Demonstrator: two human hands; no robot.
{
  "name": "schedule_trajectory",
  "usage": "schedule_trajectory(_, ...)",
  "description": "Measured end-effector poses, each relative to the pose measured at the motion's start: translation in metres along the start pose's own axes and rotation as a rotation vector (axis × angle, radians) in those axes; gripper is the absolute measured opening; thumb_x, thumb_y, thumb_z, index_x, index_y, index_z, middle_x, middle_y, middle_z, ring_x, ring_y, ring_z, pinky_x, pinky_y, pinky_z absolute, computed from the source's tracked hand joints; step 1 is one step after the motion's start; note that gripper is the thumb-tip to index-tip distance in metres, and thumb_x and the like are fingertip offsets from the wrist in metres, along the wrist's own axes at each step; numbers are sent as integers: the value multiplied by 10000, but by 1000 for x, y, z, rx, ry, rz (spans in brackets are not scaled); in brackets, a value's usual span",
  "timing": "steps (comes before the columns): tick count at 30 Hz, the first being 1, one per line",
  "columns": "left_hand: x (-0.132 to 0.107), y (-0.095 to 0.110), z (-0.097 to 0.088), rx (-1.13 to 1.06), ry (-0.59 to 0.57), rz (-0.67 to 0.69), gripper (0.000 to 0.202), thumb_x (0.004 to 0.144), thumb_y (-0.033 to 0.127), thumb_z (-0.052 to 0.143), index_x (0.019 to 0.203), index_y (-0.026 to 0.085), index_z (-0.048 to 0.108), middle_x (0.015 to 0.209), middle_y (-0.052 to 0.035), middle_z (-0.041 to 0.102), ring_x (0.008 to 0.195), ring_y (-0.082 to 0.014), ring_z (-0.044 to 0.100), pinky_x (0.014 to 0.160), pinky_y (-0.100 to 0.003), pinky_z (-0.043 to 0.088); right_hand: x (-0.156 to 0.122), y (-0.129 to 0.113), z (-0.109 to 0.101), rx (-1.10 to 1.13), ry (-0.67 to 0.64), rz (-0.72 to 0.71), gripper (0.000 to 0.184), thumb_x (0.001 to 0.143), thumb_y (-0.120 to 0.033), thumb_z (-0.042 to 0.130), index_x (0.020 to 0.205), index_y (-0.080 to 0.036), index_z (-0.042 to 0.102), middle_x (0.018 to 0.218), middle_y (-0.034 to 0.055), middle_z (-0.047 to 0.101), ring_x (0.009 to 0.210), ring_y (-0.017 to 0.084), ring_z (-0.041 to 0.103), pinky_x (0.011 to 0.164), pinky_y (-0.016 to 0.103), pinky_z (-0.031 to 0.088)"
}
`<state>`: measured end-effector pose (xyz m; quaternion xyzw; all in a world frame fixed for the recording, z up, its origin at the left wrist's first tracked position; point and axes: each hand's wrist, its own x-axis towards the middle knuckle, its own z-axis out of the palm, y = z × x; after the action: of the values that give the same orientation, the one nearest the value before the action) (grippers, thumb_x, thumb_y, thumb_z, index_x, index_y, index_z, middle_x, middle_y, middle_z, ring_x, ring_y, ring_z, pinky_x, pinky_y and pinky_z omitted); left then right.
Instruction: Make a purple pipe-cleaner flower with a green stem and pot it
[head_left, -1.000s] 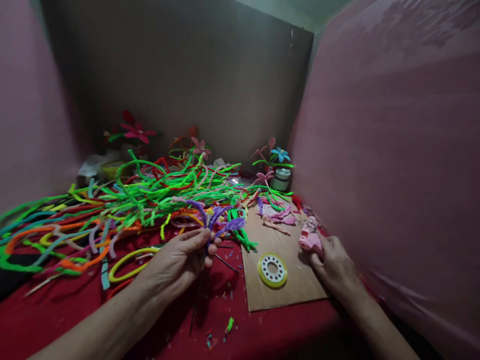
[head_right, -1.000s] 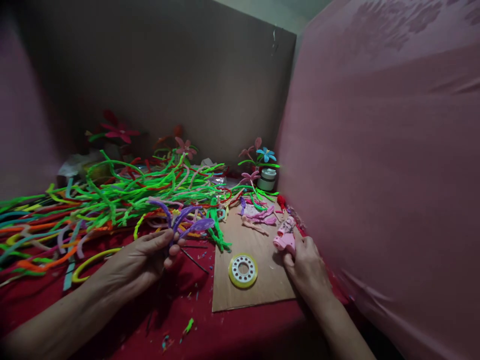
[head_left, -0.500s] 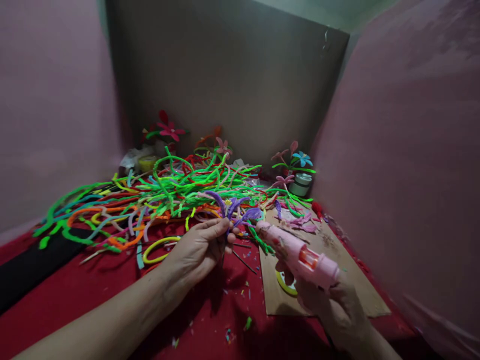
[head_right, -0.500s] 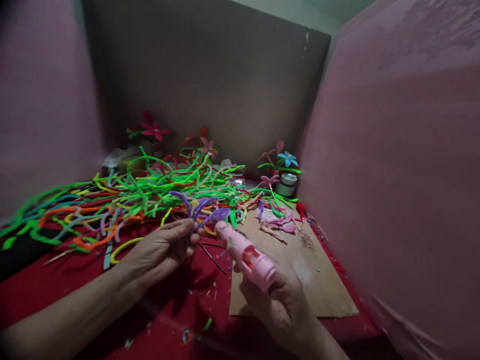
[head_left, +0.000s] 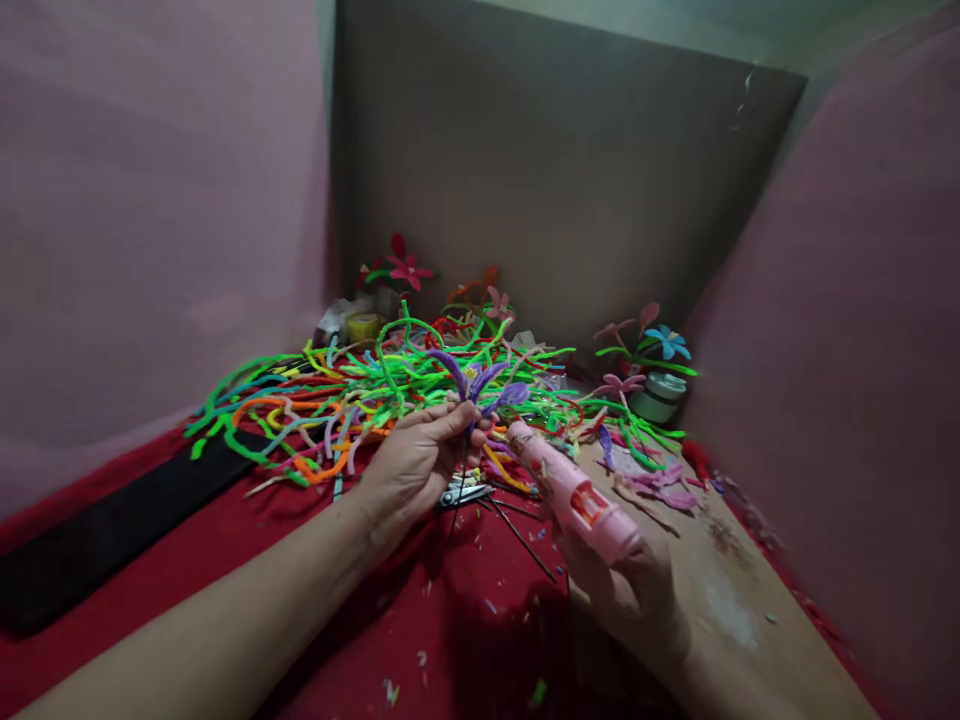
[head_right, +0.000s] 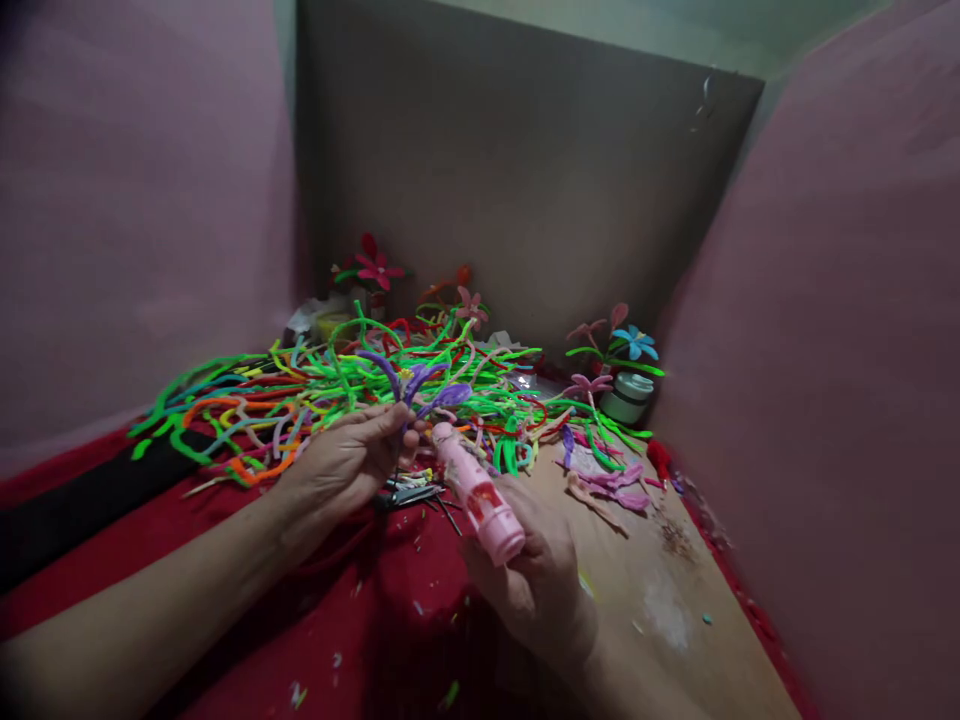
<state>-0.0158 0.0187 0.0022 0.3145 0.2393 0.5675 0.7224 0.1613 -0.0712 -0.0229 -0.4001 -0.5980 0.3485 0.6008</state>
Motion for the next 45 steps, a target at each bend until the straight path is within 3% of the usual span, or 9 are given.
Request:
schedule_trajectory(4, -1, -2, 0, 35, 8, 11, 119, 748, 53, 585, 645, 87, 633, 594, -45, 635, 503, -105, 590, 482, -188, 479, 1, 6, -7, -361, -65, -176, 56, 743, -249, 627, 767, -239, 677, 733, 42, 632, 654, 193, 570, 627, 316, 498)
schedule_trajectory(7, -1, -5, 0, 63, 28, -11, 76, 716, 62, 617, 645, 85, 633, 582, -43, 622, 503, -113, 586, 482, -197, 476, 1, 8, -10, -455, -49, -247, 98, 791, -264, 573, 820, -213, 652, 754, 46, 632, 667, 190, 588, 600, 302, 493)
schedule_trajectory(12, -1, -9, -1, 111, 13, -22, 60, 678, 117, 678, 653, 90, 630, 584, -41, 608, 522, -125, 583, 483, -208, 471, 2, 8, -10, -470, -132, -307, 158, 825, -243, 525, 940, -184, 616, 842, 68, 636, 789, 210, 613, 668, 319, 511)
schedule_trajectory(19, -1, -10, -2, 137, 6, -17, 68, 683, 136, 682, 663, 91, 634, 603, -44, 610, 539, -120, 583, 512, -210, 479, 3, 7, -8, -533, -51, -350, 106, 818, -275, 538, 799, -195, 606, 684, 32, 600, 590, 177, 581, 546, 305, 512)
schedule_trajectory(33, -3, -9, 0, 147, 35, -13, 72, 676, 133, 687, 661, 91, 631, 593, -42, 605, 522, -118, 576, 471, -201, 470, 2, 2, -7, -525, -43, -342, 130, 821, -272, 543, 857, -195, 641, 715, 36, 649, 615, 175, 620, 582, 282, 542)
schedule_trajectory(40, -5, -8, 0, 156, 29, -13, 59, 693, 126, 664, 660, 89, 632, 604, -46, 607, 535, -122, 583, 477, -204, 473, 1, 7, -10, -503, -80, -300, 205, 827, -294, 539, 968, -187, 643, 885, 78, 678, 803, 219, 649, 699, 308, 548)
schedule_trajectory(45, -6, -8, 1, 154, 31, -19, 69, 685, 133, 677, 656, 94, 628, 594, -41, 605, 526, -117, 575, 474, -200, 470, 1, 6, -9, -525, -46, -313, 147, 824, -289, 542, 842, -192, 651, 742, 40, 660, 646, 177, 632, 605, 270, 535)
